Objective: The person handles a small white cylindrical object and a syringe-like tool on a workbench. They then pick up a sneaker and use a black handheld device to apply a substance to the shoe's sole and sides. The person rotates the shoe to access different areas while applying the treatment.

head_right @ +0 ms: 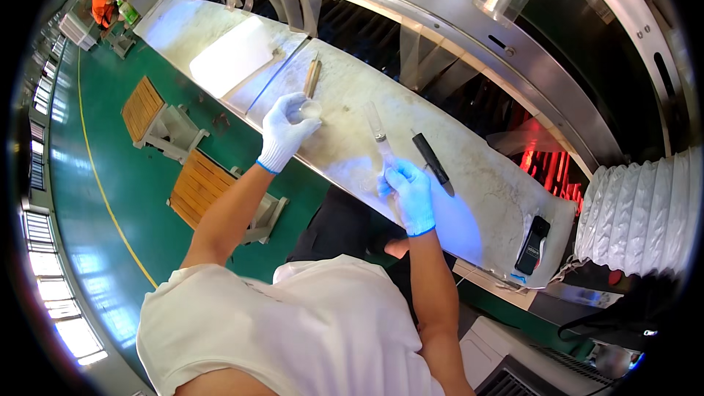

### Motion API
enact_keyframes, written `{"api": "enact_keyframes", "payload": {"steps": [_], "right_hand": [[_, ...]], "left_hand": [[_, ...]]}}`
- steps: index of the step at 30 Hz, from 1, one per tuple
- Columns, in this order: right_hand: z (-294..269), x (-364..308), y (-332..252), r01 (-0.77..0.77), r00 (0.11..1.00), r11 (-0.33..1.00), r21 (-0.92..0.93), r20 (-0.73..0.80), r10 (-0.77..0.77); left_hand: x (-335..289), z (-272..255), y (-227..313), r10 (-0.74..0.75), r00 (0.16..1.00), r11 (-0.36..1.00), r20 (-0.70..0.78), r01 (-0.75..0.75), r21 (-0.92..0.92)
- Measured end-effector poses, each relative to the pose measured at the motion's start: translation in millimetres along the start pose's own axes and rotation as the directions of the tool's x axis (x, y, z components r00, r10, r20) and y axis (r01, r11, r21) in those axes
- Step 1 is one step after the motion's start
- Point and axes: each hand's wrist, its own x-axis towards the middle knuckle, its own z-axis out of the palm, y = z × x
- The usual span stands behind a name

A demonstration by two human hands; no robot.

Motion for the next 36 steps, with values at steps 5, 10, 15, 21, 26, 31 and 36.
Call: {"api": "enact_keyframes", "payload": {"steps": [5,10,15,21,26,31,36], "right_hand": [[1.4,-5.3,14.0,0.061,0.997,0.997,0.053,0.033,-0.063],[-6.2,-3.8,14.5,0.073,0.994,0.996,0.052,0.077,-0.076],[-5.1,-2.6,17.9,0.087,0.995,0.992,0.091,0.044,-0.092],[-11.0,-4.5,18.4,0.074,0.995,0.991,0.111,0.057,-0.081],[-12.9,-2.0,16.3,0.069,0.995,0.969,0.237,0.052,-0.084],[-15.6,-5.9,19.1,0.052,0.997,0.969,0.24,0.052,-0.066],[-12.0,-4.7,17.9,0.013,0.995,0.927,0.375,0.088,-0.049]], "left_hand": [[104.7,35.7,8.5,0.211,0.97,0.889,0.119,-0.242,0.388],[230.8,81.1,51.1,0.274,0.69,0.194,0.67,-0.722,0.664],[282.2,72.9,22.5,0.139,0.7,-0.05,0.7,-0.701,0.711],[212.7,58.5,47.0,0.312,0.862,0.562,0.4,-0.507,0.653],[101.6,52.6,34.7,0.239,0.961,0.88,0.138,-0.275,0.388],[27.7,41.2,8.2,0.263,0.937,0.742,0.23,-0.349,0.573],[18.2,32.1,24.6,0.263,0.906,0.699,0.331,-0.415,0.582]]}}
